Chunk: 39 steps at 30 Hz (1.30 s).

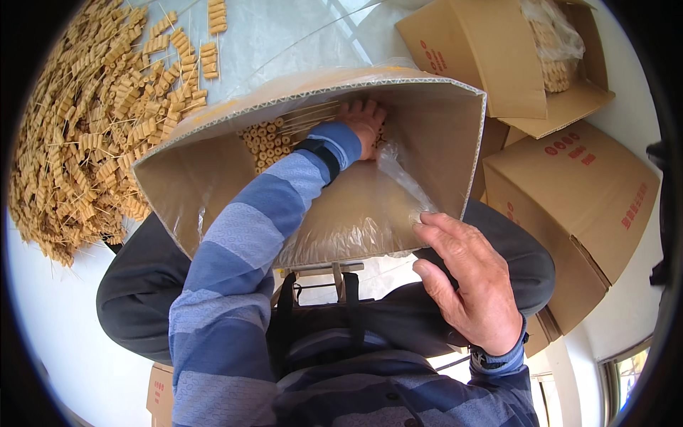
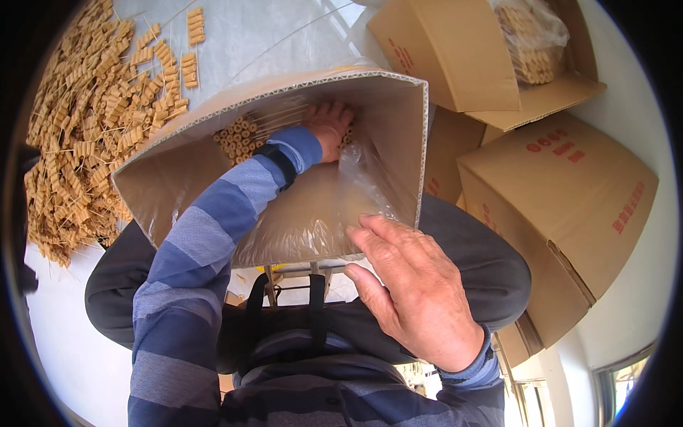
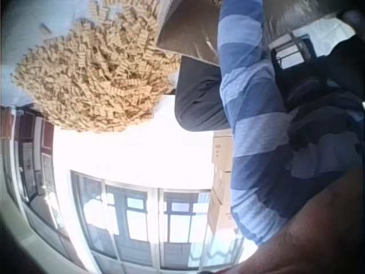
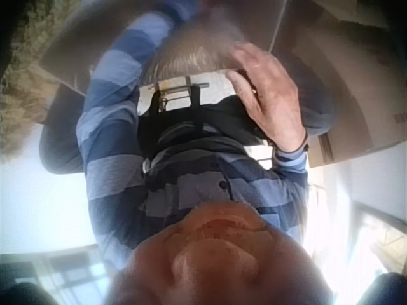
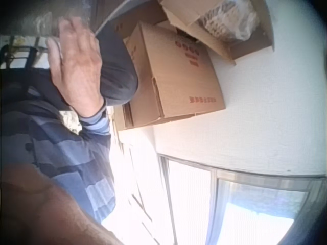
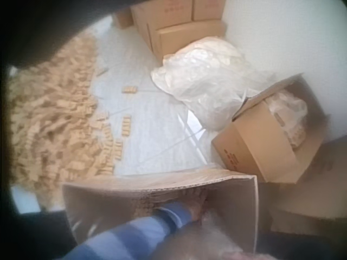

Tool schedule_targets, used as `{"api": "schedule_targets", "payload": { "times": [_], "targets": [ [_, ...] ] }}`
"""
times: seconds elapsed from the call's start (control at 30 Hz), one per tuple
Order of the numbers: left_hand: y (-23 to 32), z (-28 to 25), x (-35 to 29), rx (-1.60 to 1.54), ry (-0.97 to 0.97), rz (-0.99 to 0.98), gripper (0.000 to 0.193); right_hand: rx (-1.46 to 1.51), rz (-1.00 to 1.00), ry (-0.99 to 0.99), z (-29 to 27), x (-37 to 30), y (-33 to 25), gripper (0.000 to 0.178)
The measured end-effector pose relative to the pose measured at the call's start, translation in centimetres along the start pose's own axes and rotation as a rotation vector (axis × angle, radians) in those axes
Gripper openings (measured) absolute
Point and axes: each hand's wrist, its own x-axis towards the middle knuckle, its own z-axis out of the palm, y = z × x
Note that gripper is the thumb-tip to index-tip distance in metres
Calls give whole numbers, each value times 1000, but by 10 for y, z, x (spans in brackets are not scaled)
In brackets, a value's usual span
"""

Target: The person sits on the floor and threads small cylindrical snack pieces onto wooden skewers. They repeatedly pick up skewers, insert snack pieces, and place the completed skewers into a cardboard box.

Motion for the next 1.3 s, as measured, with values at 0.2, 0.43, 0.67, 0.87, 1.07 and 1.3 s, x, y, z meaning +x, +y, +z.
{"api": "schedule_targets", "payload": {
  "times": [0.2, 0.43, 0.67, 0.87, 1.07, 1.3],
  "targets": [
    [-10, 12, 13, 21, 50, -1, 65, -22, -34, 13, 1, -1, -4, 37],
    [-12, 15, 11, 63, 71, -10, 67, -98, -116, 37, 4, 0, -7, 32],
    [1, -122, -85, 18, -241, -102, 76, -123, -152, 67, 10, -9, -7, 28],
    [-16, -236, -343, -115, 374, 16, 55, -25, -81, 49, 29, -13, -9, 28],
    [-94, -152, -595, -485, 1175, -499, 40, 193, -29, -46, 46, -25, -29, 34],
    [-140, 247, -562, -1219, 1065, -1053, 18, 19, -41, -167, 84, -35, -93, 34]
  ]
}}
